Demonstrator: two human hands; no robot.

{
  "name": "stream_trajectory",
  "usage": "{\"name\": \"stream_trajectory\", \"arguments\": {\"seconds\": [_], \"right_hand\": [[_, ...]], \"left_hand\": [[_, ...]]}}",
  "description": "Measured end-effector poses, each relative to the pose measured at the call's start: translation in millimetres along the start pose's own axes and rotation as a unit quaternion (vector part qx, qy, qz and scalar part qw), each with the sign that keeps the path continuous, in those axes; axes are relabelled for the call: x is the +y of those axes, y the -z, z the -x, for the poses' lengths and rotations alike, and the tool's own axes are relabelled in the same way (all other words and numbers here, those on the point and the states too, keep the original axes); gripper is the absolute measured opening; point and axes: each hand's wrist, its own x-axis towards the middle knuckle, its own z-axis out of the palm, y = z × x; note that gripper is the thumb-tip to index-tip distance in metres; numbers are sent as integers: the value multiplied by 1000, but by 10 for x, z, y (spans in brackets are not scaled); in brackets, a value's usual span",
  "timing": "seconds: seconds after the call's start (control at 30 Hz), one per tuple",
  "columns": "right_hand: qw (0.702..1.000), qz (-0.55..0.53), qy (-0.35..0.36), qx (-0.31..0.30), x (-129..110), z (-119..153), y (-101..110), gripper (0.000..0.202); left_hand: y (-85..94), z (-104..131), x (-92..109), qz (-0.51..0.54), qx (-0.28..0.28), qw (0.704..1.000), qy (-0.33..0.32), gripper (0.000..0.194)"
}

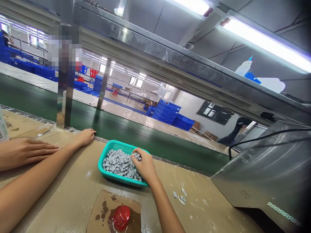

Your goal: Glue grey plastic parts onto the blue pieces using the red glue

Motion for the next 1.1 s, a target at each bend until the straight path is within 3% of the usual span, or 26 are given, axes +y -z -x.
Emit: {"name": "stream_trajectory", "arguments": {"seconds": [0.2,0.57,0.63,0.73,0.8,0.93,1.1], "right_hand": [[998,-34,-3,58,-147,-33,76,20],[997,-75,-8,24,-79,4,-16,31],[997,-70,-6,-23,-110,40,-40,39],[982,-39,-10,-187,-150,82,-84,66],[966,-16,-8,-258,-151,87,-108,61],[974,3,3,-228,-105,61,-138,50],[983,34,-33,-175,-53,47,-161,48]], "left_hand": [[0,-5,2,-8,-6,1000,3,50],[-39,-22,-27,-1,-11,1000,-4,51],[-43,-22,-28,1,-10,1000,-5,51],[-43,-19,-26,2,-6,1000,-1,50],[-40,-17,-23,1,-2,1000,3,50],[-29,-15,-18,-2,3,1000,0,49],[-23,-14,-13,0,10,1000,-5,49]]}}
